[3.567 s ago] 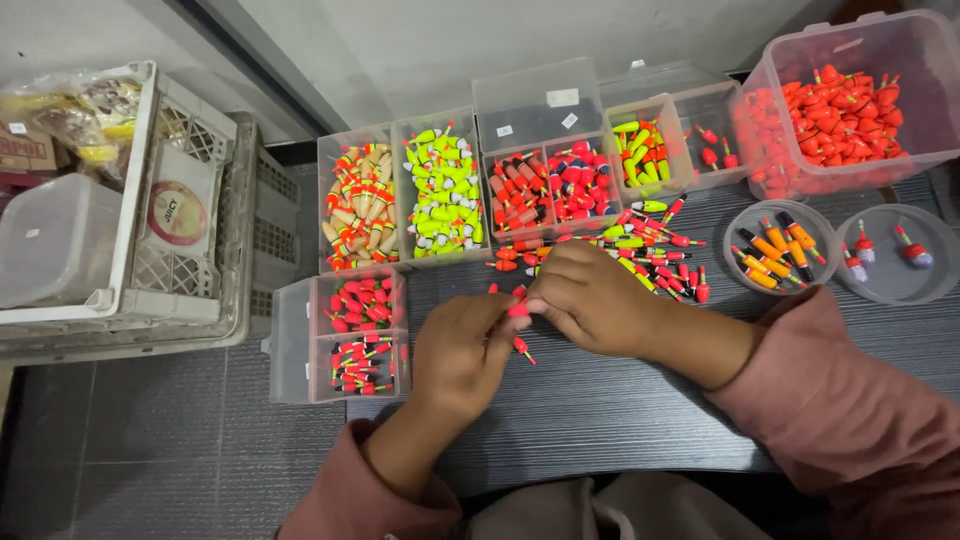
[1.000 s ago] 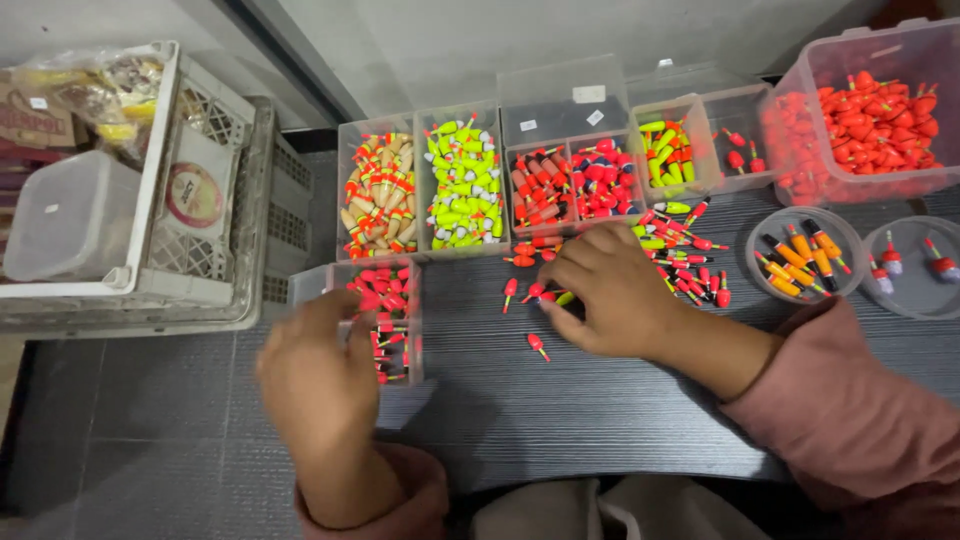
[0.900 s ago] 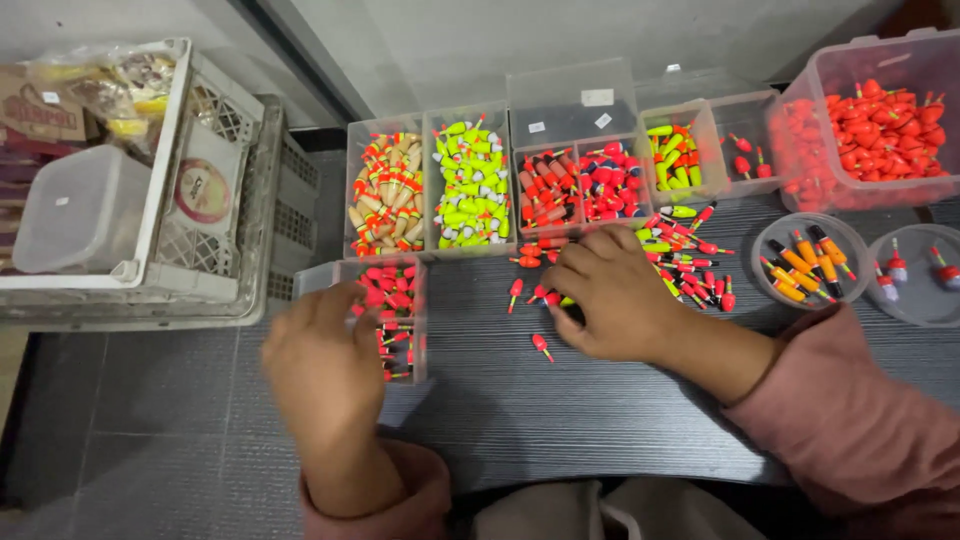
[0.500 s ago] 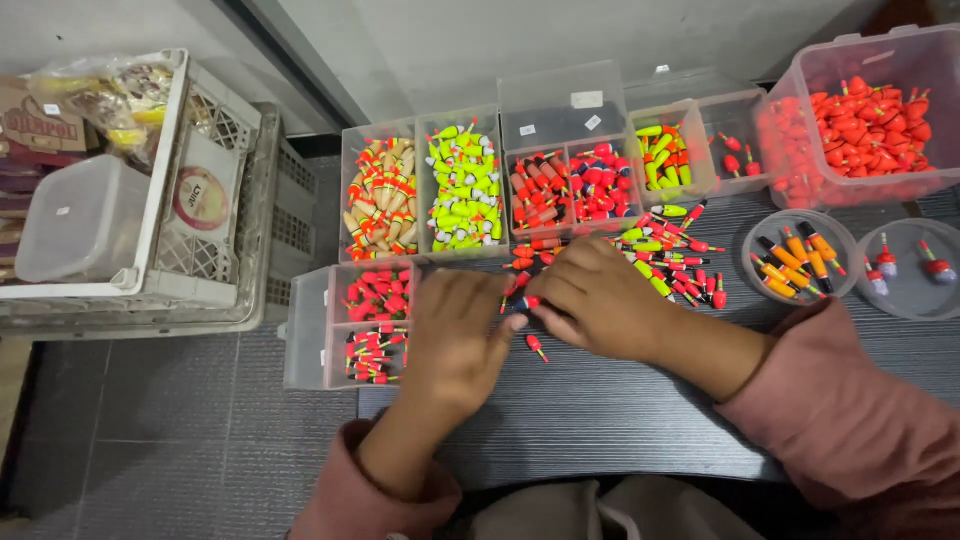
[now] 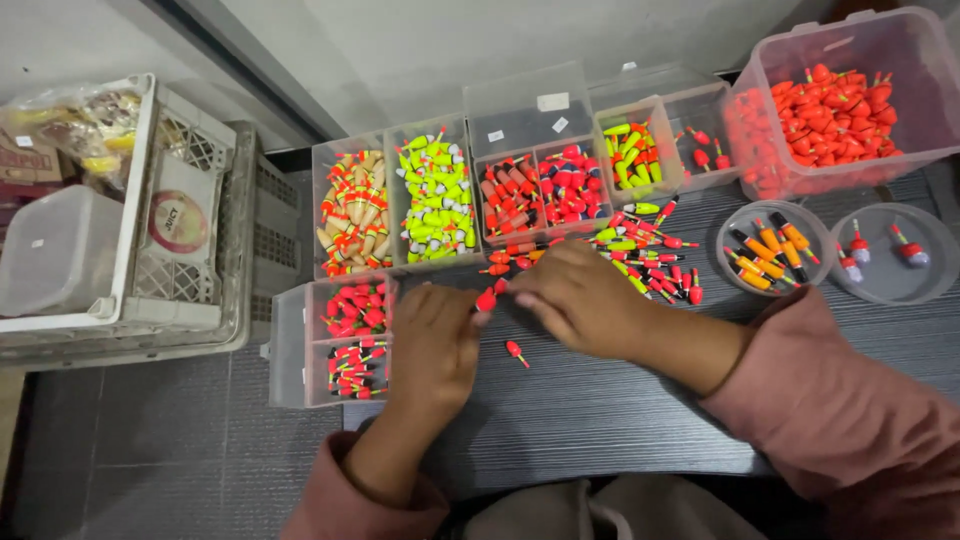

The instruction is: The person assembles small, colorful fishing floats by hand on a table. They pick up individual components from a pile and connect them together, placing the finished items into a small container.

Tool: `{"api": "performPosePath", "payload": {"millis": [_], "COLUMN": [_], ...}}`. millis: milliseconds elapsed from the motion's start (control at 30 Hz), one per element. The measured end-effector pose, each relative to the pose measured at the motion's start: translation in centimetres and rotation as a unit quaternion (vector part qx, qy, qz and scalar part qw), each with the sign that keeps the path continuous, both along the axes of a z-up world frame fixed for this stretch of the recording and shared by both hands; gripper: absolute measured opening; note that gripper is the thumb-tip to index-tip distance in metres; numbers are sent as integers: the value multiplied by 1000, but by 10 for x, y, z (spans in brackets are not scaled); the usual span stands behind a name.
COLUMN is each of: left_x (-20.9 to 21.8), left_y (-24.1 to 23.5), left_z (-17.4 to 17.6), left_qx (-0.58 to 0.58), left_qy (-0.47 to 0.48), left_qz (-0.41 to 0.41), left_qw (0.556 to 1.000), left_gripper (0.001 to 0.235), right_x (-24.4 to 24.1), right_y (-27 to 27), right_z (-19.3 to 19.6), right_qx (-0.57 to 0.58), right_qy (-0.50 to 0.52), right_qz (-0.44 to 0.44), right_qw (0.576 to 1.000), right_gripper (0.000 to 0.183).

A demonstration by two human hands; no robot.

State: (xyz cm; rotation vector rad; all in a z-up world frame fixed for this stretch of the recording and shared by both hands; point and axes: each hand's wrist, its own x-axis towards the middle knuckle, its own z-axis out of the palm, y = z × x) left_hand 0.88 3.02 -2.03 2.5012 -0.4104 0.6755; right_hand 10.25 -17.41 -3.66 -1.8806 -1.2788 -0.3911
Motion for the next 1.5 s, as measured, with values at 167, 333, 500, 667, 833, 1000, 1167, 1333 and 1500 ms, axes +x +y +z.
{"api": "performPosePath", "payload": {"millis": [167,333,500,667,833,1000,1167,1333,1500], "left_x": [-1,-11,-12,-10,-6,-4,-11,-12,-4], "left_y": [14,16,8,7,-2,-3,-19,-37,-30], "left_z": [13,-11,-4,-17,-21,-23,1,4,41], "left_qx": [121,173,163,157,168,137,79,11,38], "left_qy": [-16,33,23,27,5,-8,0,-13,-52], "left_qz": [32,100,110,107,119,70,85,177,85], "left_qw": [992,979,980,981,979,988,993,984,994], "left_gripper": [22,24,24,27,36,24,28,28,31], "right_x": [9,-2,-6,-2,-2,-7,-7,-5,-7], "right_y": [-4,5,11,10,10,12,10,9,10], "right_z": [3,8,4,-12,-10,-5,-5,-6,8], "right_qx": [-30,-104,-173,-180,-138,-49,17,14,29], "right_qy": [-57,-77,-138,-126,-122,-64,-5,-29,-54], "right_qz": [-71,-52,-100,-99,-92,-30,6,-5,-10], "right_qw": [995,990,970,971,979,996,1000,999,998], "right_gripper": [16,16,25,18,19,13,14,21,27]}}
